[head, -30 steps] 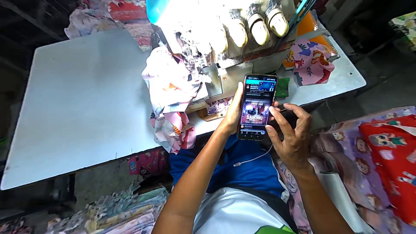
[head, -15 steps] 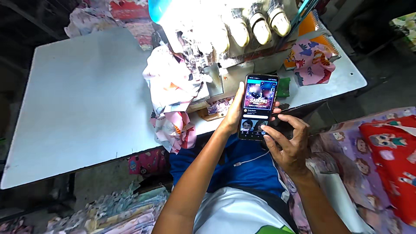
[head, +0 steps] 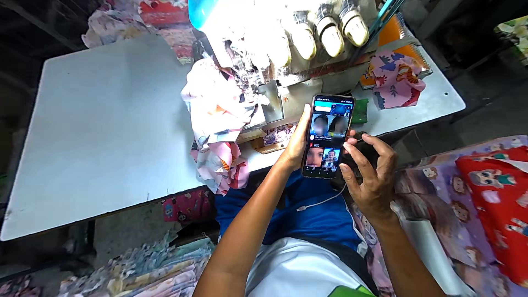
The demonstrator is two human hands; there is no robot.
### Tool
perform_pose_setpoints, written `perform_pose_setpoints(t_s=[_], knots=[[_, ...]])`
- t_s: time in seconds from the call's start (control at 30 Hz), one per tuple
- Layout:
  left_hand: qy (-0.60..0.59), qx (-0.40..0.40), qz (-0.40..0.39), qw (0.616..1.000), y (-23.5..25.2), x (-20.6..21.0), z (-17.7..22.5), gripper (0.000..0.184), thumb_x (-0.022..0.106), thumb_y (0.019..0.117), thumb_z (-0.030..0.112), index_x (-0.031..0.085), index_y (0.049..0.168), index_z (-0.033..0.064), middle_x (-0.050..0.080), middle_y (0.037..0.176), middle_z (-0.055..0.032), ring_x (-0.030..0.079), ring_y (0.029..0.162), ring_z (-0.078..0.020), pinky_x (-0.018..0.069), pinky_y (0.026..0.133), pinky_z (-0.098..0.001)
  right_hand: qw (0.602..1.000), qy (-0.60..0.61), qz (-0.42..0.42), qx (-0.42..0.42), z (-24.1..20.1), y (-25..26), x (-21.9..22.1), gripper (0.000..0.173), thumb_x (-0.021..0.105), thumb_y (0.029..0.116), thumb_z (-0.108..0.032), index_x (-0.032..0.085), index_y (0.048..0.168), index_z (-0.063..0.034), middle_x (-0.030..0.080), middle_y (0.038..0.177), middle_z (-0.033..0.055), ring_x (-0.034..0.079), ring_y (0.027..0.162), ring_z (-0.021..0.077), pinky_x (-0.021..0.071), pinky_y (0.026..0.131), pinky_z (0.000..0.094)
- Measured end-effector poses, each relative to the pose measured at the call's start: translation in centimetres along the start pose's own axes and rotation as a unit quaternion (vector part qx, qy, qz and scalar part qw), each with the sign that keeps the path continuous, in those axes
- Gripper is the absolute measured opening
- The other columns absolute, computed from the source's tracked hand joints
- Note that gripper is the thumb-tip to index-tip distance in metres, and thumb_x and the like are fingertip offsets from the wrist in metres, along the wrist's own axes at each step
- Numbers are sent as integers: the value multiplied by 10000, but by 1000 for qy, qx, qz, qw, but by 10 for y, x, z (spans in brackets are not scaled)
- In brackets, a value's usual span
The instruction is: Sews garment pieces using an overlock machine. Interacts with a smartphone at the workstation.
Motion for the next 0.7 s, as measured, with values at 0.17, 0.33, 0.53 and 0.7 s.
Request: perform_pose_setpoints(t_s=[0.17, 0.33, 0.53, 0.7], knots=[[-8, 3, -19, 1000, 1, 3, 0, 774, 0, 1058, 591, 583, 1269, 128, 748, 1068, -106, 739, 989, -217, 624, 839, -386, 1000, 9, -1, 4, 0, -5, -1, 338, 594, 1029, -342, 695, 1293, -156, 540, 1426, 208, 473, 1367, 367, 383, 1120, 519], [8, 6, -1, 1000, 0, -1, 0, 754, 15, 1066, 579, 581, 1268, 125, 746, 1058, -93, 735, 985, -197, 620, 842, -376, 1000, 8, -3, 3, 0, -4, 2, 338, 596, 1028, -340, 699, 1289, -151, 538, 1429, 211, 464, 1373, 368, 373, 1126, 519], [16, 16, 19, 1000, -2, -1, 4, 718, 11, 1078, 541, 598, 1218, 152, 749, 1003, -39, 735, 927, -135, 625, 800, -327, 1000, -1, -7, -6, 0, 6, 3, 364, 595, 1031, -332, 681, 1332, -146, 510, 1460, 224, 449, 1387, 379, 369, 1134, 525], [23, 10, 39, 999, -2, -5, 3, 702, 24, 1084, 535, 608, 1196, 161, 744, 979, -20, 728, 910, -110, 619, 791, -308, 1000, -4, -11, -9, -1, 13, 6, 393, 587, 1034, -339, 661, 1377, -164, 482, 1494, 225, 437, 1400, 382, 367, 1132, 535]])
Point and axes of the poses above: each hand's wrist, its own y-axis towards the middle knuckle, its own x-axis out of the palm, z = x × y, the point moved 10 cm from there along y, towards the middle knuckle
